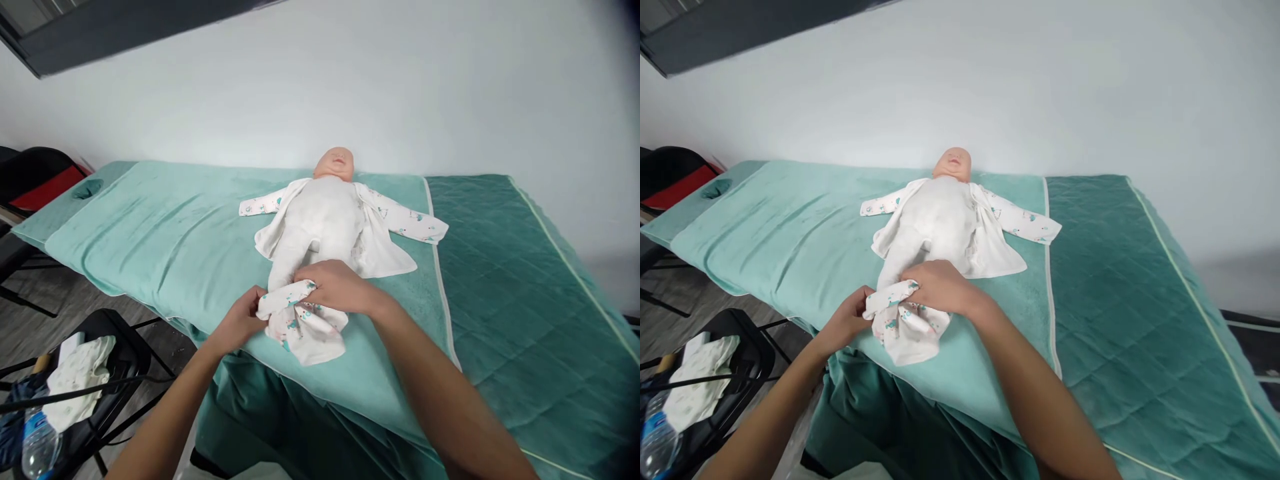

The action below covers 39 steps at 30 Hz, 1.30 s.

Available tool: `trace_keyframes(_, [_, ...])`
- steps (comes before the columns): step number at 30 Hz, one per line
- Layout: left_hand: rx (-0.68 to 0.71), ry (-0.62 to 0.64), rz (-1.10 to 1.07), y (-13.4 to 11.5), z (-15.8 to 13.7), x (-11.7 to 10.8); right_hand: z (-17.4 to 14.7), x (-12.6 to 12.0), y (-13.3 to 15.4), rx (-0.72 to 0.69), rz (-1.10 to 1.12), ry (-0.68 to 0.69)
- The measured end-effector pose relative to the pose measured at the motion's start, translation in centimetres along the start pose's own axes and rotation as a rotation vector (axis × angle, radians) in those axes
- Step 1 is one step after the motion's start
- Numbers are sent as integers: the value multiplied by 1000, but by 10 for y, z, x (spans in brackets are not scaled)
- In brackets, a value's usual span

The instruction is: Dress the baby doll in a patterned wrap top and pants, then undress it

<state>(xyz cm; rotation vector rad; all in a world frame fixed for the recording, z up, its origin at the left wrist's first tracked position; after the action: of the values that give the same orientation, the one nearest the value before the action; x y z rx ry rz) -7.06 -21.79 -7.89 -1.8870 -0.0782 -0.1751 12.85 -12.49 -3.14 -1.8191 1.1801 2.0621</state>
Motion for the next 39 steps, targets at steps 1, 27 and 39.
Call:
trace_keyframes(1, [36,-16,44,-3,7,-5,1,0,0,1,-6,2])
trace_keyframes(27, [160,-339,203,18,-19,20,9,4,-7,231,-55,-244])
trace_keyframes(39, [225,-412,-106,29,0,30,7,4,-12,232,127,-252])
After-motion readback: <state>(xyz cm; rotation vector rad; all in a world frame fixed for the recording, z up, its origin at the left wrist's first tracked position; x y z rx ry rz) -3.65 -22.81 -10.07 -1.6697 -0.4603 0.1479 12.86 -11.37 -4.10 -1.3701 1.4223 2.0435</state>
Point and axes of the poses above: each hand's wrist, its own z-axis towards the middle knuckle, its own x-axis out of the palm, y = z × x, the point moved 3 cm from there along z, towards the middle knuckle, and after that the axes turned 13 degrees about -z, right-handed, at the moved point
